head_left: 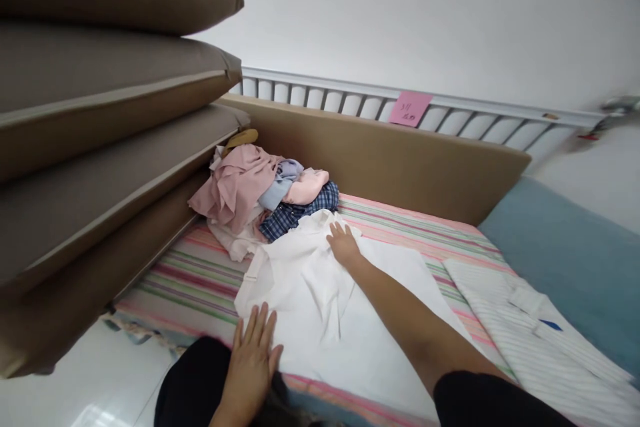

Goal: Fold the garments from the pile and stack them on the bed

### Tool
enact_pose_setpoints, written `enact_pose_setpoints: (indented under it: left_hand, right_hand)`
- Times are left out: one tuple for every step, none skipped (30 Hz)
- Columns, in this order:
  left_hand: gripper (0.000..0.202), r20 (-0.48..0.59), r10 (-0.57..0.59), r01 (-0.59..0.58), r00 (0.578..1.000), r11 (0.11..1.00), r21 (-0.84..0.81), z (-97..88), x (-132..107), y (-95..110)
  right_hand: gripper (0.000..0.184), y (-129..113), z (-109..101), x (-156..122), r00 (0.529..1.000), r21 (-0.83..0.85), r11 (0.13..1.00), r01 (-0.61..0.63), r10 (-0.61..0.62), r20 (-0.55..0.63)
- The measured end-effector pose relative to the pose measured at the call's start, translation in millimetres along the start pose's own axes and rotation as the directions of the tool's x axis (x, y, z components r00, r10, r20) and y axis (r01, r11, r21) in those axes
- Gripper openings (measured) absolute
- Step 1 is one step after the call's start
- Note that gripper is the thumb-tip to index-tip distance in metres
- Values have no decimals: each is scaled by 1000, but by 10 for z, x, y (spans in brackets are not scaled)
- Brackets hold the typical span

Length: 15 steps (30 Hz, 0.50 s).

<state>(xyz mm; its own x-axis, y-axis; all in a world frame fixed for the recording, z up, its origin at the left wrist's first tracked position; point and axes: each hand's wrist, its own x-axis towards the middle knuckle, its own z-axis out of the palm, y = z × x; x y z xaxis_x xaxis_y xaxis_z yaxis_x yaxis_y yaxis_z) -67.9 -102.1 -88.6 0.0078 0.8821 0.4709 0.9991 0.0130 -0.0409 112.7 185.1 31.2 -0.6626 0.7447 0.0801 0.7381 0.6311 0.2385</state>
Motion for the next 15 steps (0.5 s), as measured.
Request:
enact_pose_setpoints:
  left_hand:
    - [56,5,-1,1,1000,1000,2,-10,3,1]
    - [56,10,-2,2,1000,1000,1,-16,5,1]
    - [56,16,-6,6,1000,1000,-4,-20,7,0]
    - [55,21,-8,9,1000,1000,-11,-20,8,-2]
    - [55,27,-11,11,1000,1000,-20,-18,9,-4]
    - [54,32,-13,14,999,999,-31,-14,11,-6]
    - [54,36,-16,17,999,999,-42,-9,13,-8]
    - [53,38,-18,20,999,998,-53,-4,16,-11]
    - [52,39,-19,21,999,998,-62,1,19,-13]
    - [51,39,-21,24,999,997,-70,5,21,-16]
    - [51,37,-25,27,999,997,-76,9,24,-19]
    - [51,36,-28,31,999,996,-82,11,27,-21]
    - [50,35,-30,33,999,996,-87,14,29,-24]
    - [49,34,-31,34,999,995,-90,16,31,-26]
    - [49,35,-31,34,999,995,-92,18,33,-27]
  right_hand:
    - [34,64,-14,-42,1000,-11,1000,14,-14,-10]
    - [33,135,-39,-96,999,-20,999,28,-28,-18]
    - [33,211,-75,-159,999,-28,999,41,-42,-25]
    - [33,290,-121,-231,998,-34,998,50,-52,-31]
    - [33,370,-176,-315,998,-38,998,54,-55,-36]
    - [33,448,-236,-415,998,-41,998,50,-52,-42]
    - [34,523,-301,-535,998,-44,998,41,-43,-55]
    - [34,592,-365,-682,996,-51,998,29,-33,-80]
    - [34,654,-427,-859,993,-64,998,16,-23,-114]
    - [32,706,-479,-1067,988,-80,997,3,-15,-156]
    - [30,745,-519,-1304,980,-96,995,-9,-10,-197]
    - [27,770,-539,-1564,973,-107,994,-22,-4,-232]
    - [24,779,-537,-1836,967,-109,993,-35,5,-256]
    - [21,771,-510,-2110,963,-98,994,-48,21,-268]
    - [19,748,-458,-2373,961,-75,995,-64,41,-273]
